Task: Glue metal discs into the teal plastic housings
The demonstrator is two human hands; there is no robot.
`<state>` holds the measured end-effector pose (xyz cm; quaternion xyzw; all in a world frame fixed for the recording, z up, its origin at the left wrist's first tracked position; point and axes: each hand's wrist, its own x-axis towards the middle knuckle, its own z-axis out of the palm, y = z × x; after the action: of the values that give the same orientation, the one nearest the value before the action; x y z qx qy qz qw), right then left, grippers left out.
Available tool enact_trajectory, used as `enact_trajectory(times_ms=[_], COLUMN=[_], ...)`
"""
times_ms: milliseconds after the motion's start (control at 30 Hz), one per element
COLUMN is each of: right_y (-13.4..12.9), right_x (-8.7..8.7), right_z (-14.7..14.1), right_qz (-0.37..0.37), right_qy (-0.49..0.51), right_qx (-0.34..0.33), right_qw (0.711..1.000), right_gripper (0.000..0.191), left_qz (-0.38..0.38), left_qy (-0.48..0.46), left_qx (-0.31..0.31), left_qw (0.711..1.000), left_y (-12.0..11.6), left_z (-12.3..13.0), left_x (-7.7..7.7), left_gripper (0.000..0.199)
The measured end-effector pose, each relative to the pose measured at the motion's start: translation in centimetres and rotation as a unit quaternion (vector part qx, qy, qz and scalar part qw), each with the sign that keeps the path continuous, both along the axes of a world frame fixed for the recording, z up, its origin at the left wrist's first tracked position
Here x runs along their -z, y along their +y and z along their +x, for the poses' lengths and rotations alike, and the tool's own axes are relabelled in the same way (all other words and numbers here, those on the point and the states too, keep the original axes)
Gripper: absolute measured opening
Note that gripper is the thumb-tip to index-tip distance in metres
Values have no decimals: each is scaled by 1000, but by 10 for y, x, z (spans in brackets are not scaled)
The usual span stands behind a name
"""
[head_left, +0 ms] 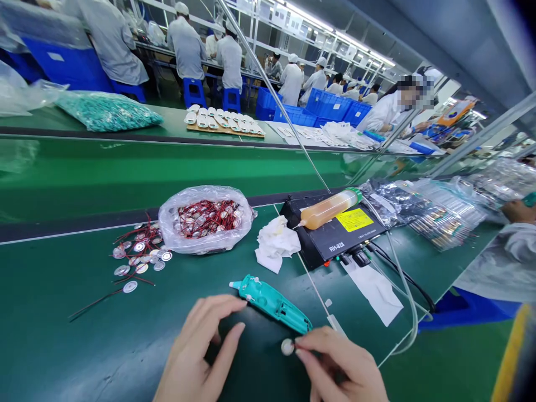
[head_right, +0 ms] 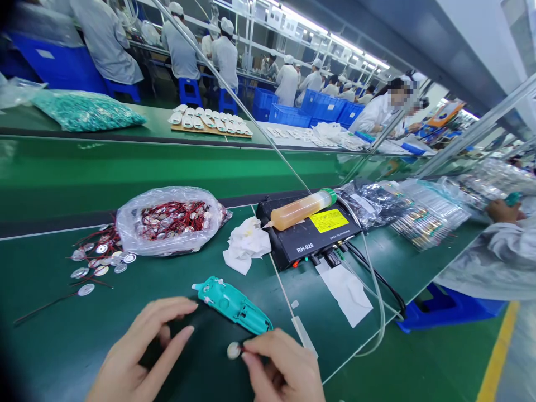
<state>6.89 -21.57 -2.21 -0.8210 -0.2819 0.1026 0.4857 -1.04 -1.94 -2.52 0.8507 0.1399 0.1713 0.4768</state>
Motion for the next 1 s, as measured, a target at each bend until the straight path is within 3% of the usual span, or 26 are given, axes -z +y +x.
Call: enact_trajectory(times_ms=[100,233,500,1000], right_y=[5,18,34,39], right_x=[-8,-11,-1,6], right_z=[13,30,27,24], right_qz=[-8,-68,-161,-146], right_qy=[-63,-145,-176,-178], right_qx=[12,-18,-58,-52], right_qw=[998,987,969,972], right_gripper=[17,19,31,27], left_qz=[171,239,209,186], left_qy=[-29,-18,8,12], left_qx=[-10,62,89,93], left_qw=[985,969,974,978], left_y=[10,13,11,10], left_z=[7,12,11,8], left_x=[4,12,13,14], left_gripper=[28,23,16,16])
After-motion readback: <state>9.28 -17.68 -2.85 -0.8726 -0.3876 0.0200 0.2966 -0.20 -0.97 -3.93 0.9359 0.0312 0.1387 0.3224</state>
